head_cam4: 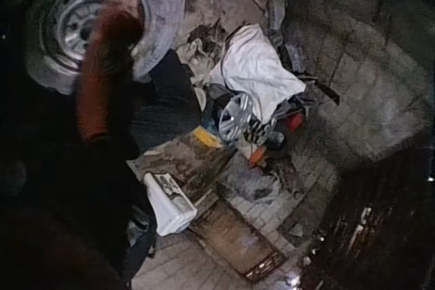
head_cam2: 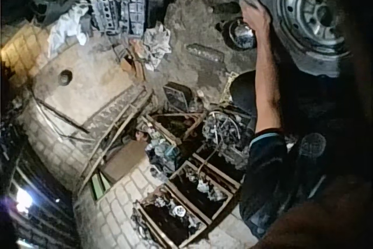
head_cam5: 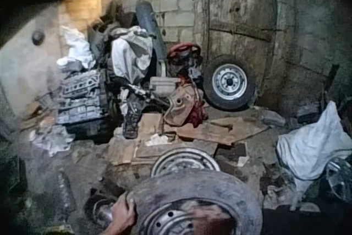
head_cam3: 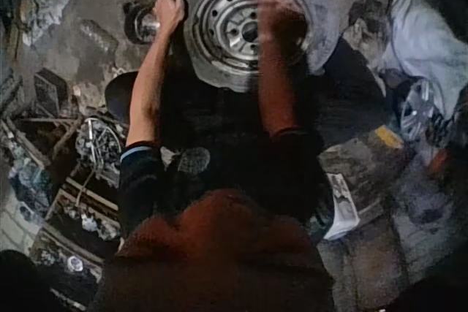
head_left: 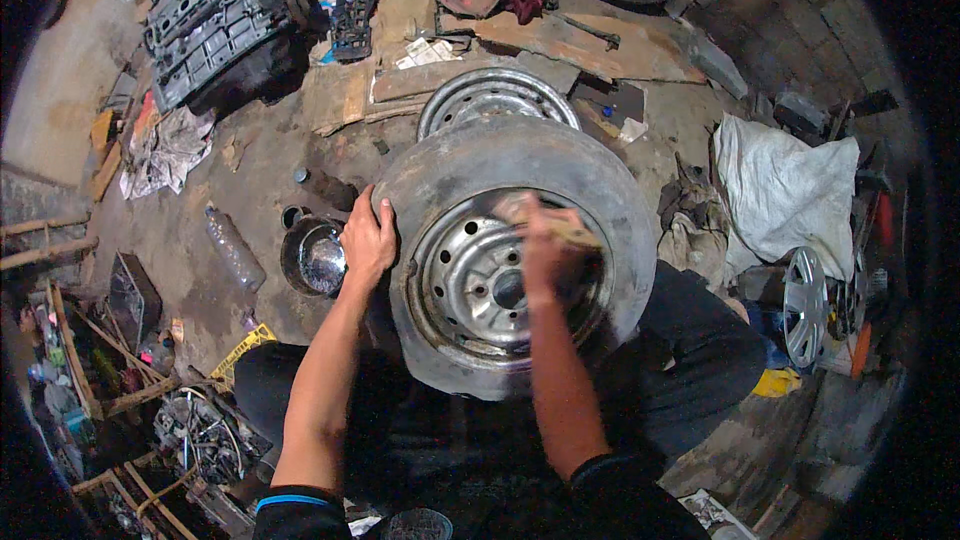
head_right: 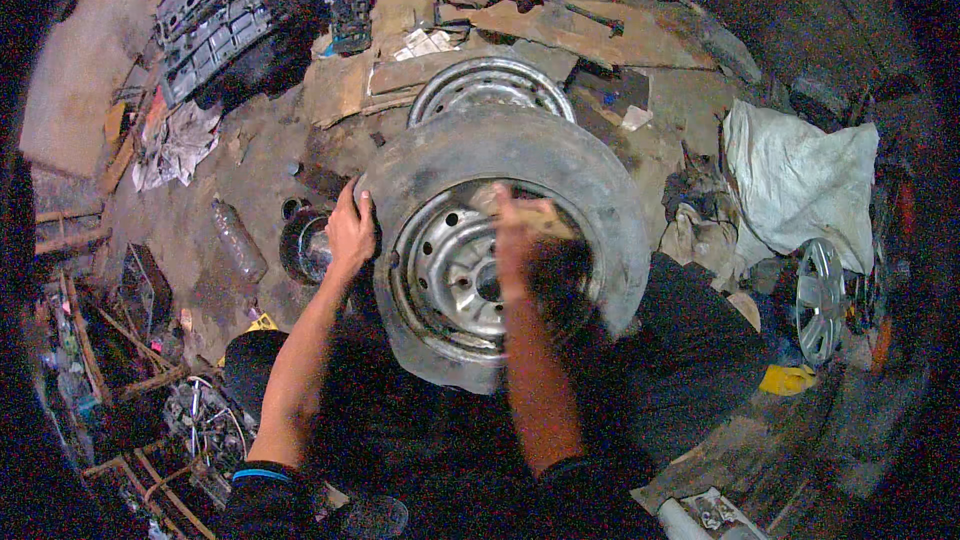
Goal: The person paints a metal wheel rim using a brush, applying a dark coating to the inner and outer surfaces. They repeatedly dip the brush into a container and rotate the rim to cover different areas.
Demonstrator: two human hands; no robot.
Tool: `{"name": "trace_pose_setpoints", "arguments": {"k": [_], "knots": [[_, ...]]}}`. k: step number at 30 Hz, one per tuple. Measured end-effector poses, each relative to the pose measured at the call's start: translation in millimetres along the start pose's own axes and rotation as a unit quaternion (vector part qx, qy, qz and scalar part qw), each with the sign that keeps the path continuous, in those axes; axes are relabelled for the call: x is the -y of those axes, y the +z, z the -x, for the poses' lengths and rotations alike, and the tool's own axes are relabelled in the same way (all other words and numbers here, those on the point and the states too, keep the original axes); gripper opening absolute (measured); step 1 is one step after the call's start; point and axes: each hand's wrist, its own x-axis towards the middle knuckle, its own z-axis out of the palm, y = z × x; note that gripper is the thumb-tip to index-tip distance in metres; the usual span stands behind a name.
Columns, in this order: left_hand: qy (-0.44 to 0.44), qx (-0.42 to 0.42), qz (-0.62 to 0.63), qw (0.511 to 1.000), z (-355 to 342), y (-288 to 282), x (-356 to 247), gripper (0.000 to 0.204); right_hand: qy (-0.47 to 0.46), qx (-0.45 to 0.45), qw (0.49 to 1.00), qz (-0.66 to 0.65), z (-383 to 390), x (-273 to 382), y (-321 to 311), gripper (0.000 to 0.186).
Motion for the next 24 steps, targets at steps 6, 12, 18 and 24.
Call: {"name": "trace_pose_setpoints", "arguments": {"k": [6, 12, 18, 24], "knots": [[0.019, -0.015, 0.008, 1.000, 0, 2, 12, 0.055, 0.007, -0.004, 0.998, -0.055, -9, -8, 3, 0.031], [0.013, 0.002, 0.003, 1.000, 0, 2, -6, 0.053, -0.021, 0.029, 0.999, -0.005, 12, -12, 19, 0.031], [0.002, -0.004, 0.000, 1.000, -2, -1, -2, 0.053, -0.074, -0.022, 0.991, 0.110, -10, 5, -7, 0.033], [0.022, -0.001, 0.000, 1.000, 1, 5, 3, 0.053, -0.039, 0.119, 0.986, 0.107, 13, -18, 14, 0.030]]}}
